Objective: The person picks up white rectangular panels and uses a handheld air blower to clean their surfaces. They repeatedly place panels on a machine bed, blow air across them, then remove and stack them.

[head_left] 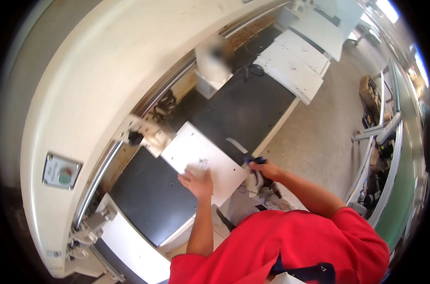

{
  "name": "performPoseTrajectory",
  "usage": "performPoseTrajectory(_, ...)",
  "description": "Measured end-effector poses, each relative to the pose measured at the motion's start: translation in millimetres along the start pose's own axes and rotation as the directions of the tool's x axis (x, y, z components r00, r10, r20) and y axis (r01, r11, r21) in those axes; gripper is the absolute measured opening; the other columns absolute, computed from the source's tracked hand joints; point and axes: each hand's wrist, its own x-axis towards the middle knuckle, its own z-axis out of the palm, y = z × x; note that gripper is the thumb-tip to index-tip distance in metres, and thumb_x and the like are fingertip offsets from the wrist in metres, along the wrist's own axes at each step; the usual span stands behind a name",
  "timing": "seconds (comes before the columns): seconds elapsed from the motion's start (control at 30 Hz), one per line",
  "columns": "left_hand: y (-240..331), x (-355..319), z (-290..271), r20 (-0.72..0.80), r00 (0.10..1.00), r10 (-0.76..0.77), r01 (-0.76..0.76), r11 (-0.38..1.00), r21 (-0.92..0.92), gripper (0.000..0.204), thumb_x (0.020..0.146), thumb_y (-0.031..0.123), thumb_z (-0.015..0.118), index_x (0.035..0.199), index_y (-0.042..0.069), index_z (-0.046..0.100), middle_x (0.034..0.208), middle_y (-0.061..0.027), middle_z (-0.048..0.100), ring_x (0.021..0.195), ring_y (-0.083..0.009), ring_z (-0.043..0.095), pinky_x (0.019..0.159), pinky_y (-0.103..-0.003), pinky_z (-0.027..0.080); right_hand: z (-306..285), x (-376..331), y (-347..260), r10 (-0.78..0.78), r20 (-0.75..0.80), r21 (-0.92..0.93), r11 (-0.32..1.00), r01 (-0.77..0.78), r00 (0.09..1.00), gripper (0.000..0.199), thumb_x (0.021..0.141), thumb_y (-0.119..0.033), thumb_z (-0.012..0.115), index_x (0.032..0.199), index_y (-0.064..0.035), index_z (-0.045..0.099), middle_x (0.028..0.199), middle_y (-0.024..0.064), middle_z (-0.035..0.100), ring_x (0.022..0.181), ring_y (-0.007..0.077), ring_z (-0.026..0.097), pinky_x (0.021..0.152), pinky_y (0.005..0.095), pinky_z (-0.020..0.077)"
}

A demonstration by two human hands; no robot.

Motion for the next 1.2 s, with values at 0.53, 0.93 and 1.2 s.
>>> performPoseTrajectory(0.53, 199, -79, 60, 0.558, 0.800, -0.221, 0.584, 0.073, -0.808, 0.041, 0.087, 0.004, 0.064, 0.125, -0.008, 0.052, 0.118, -0.0148, 0.060, 0.102, -0.0248, 0.061, 0.088, -0.037, 0.050, -202, -28, -17, -0.108, 0.144, 0.270, 0.961, 0.066, 0.984, 0.032, 0.092, -0.032, 0.063, 0.102, -0.0021, 0.065, 0.094, 0.0053, 0.066, 0.087, 0.0153, 0.059, 0.079, 0.0323, 0.0489)
performPoseTrajectory(0.93, 542, -11, 275, 0.504, 0.863, -0.037, 0.486, 0.334, -0.808, 0.044, 0.083, 0.010, 0.070, 0.119, -0.011, 0.056, 0.112, -0.0134, 0.064, 0.097, -0.0181, 0.061, 0.085, -0.030, 0.048, -509, 9, -31, -0.168, -0.456, 0.760, 0.438, 0.480, 0.874, 0.038, 0.095, -0.040, 0.055, 0.097, -0.0030, 0.059, 0.089, 0.0056, 0.062, 0.088, 0.0192, 0.062, 0.082, 0.0302, 0.0493)
performPoseTrajectory(1.2, 648, 23, 329, 0.488, 0.869, 0.081, -0.011, 0.990, -0.143, 0.078, 0.085, 0.055, 0.058, 0.129, -0.009, 0.047, 0.107, -0.0222, 0.062, 0.094, -0.0309, 0.062, 0.085, -0.039, 0.050, -634, 80, -72, -0.188, -0.535, 0.716, 0.416, 0.560, 0.824, 0.036, 0.094, -0.043, 0.056, 0.093, -0.0065, 0.059, 0.092, 0.0038, 0.063, 0.088, 0.0144, 0.059, 0.080, 0.0261, 0.0467)
